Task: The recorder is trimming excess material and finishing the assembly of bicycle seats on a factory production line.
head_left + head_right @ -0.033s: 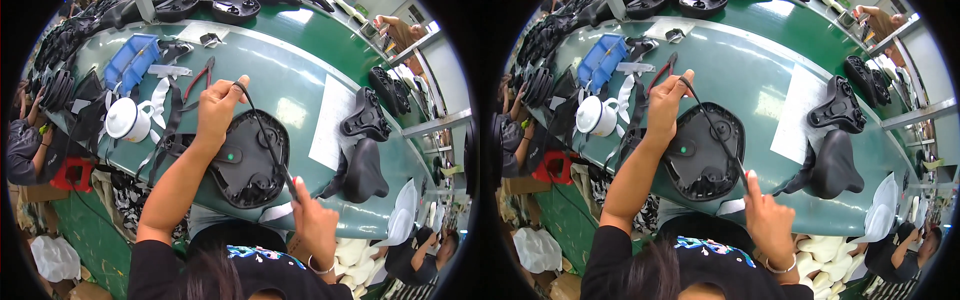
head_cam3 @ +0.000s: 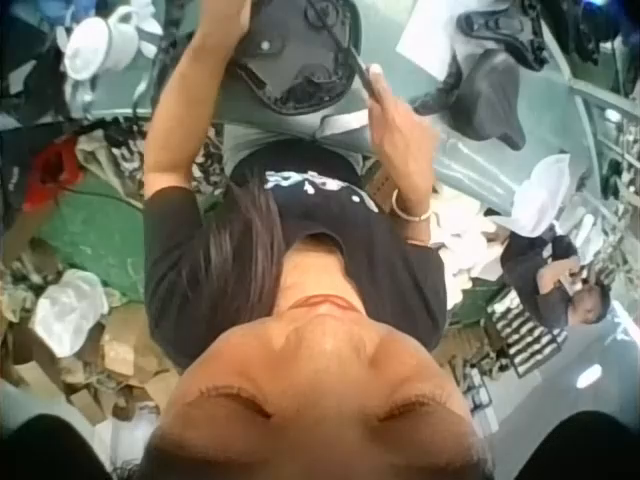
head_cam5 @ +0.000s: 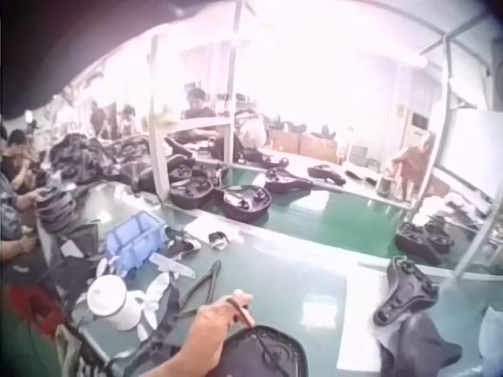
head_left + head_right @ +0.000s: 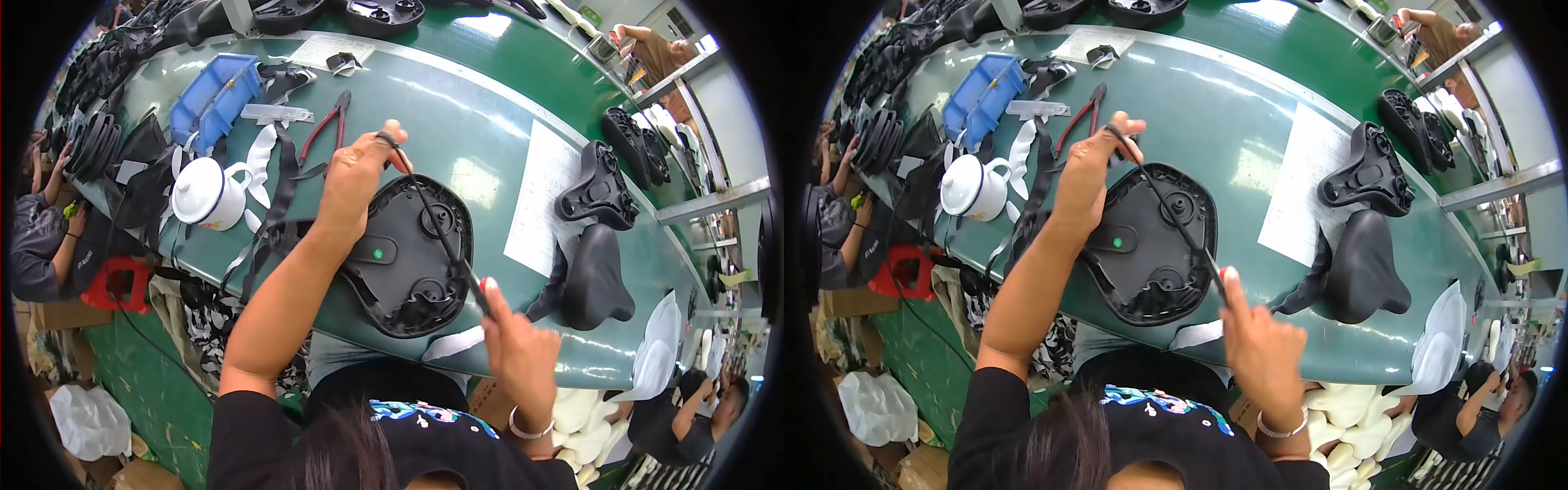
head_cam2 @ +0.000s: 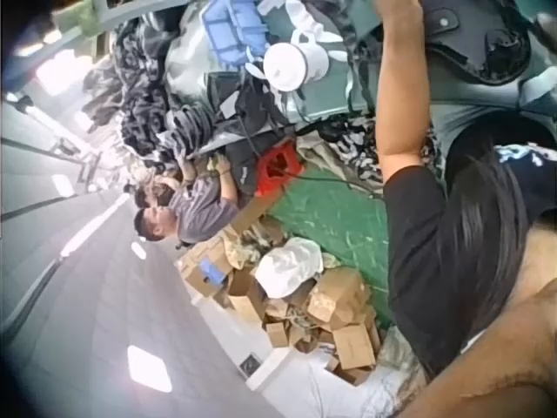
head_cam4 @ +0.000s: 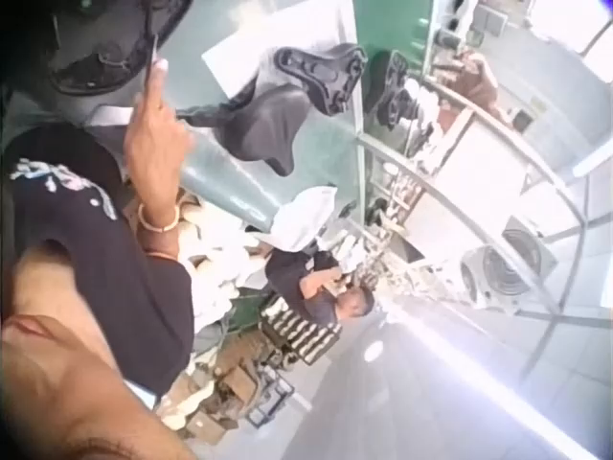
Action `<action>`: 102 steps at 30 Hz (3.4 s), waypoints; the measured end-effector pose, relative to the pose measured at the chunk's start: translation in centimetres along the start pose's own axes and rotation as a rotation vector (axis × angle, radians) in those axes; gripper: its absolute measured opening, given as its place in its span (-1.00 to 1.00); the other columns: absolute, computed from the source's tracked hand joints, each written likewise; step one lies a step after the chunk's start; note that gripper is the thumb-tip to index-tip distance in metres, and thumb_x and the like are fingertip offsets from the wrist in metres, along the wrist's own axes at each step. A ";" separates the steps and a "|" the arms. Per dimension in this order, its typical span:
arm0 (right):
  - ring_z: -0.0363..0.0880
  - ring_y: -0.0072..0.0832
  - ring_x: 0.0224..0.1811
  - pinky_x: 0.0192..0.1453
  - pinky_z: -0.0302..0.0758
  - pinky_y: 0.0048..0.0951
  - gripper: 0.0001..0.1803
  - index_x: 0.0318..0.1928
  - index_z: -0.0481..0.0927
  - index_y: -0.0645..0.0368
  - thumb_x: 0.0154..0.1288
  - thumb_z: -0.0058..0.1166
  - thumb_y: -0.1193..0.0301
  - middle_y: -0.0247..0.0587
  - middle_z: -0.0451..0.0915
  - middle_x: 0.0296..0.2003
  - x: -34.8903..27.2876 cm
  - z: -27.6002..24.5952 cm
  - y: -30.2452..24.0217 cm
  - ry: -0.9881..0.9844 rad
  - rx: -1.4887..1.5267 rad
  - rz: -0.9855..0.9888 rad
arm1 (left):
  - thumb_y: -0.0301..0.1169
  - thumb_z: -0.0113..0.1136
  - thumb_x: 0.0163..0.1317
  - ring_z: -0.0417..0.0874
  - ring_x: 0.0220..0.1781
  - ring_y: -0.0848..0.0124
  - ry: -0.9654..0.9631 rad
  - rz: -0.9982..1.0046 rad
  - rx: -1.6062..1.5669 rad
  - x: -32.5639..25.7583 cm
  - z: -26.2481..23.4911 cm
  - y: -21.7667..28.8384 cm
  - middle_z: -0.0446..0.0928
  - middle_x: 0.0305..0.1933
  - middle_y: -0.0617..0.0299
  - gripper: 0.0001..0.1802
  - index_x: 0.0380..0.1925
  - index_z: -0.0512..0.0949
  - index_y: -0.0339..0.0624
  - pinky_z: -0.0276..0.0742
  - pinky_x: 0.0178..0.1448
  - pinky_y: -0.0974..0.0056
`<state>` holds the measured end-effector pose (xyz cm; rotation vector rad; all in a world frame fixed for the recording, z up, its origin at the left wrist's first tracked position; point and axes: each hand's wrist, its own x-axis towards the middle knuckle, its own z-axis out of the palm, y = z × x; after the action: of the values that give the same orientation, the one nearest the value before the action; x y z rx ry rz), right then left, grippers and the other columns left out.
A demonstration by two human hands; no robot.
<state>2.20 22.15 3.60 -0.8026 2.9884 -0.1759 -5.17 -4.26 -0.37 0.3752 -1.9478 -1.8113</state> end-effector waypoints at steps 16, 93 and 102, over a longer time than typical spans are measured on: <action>0.37 -0.32 -0.68 -0.55 0.25 -0.27 -0.42 0.24 0.45 -0.19 0.15 0.14 0.33 -0.27 0.38 -0.66 0.5 -3.1 5.7 -0.166 -0.143 -0.250 | -0.28 -0.33 0.45 0.28 -0.54 0.47 -0.271 0.440 -1.361 -1.7 -14.1 7.7 0.22 -0.74 0.33 -0.44 -0.81 0.33 -0.03 0.30 -0.35 0.34; 0.63 -0.10 -0.23 -0.22 0.58 -0.35 -0.69 -0.24 0.60 0.15 -0.10 0.31 0.54 0.05 0.59 -0.08 6.7 0.4 6.6 -0.001 0.535 -0.443 | -0.09 0.37 0.08 0.53 -0.02 0.39 -0.812 -0.534 -0.242 0.5 0.2 0.6 0.44 0.00 0.07 -0.22 0.17 0.27 -0.33 0.49 0.10 0.32; 0.42 -0.41 -0.58 -0.50 0.40 -0.39 -0.34 0.32 0.33 -0.13 0.16 0.14 0.43 -0.27 0.35 -0.57 5.8 -0.2 7.2 0.169 0.051 -0.556 | -0.17 0.36 0.04 0.57 -0.19 0.43 -0.624 -0.387 0.001 -0.2 0.5 3.3 0.53 -0.19 0.10 -0.40 -0.04 0.42 -0.39 0.53 -0.14 0.36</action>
<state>-6.36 25.43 2.88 -1.6659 2.8036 -0.3481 -4.85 -3.40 2.87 0.2068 -2.4106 -2.3902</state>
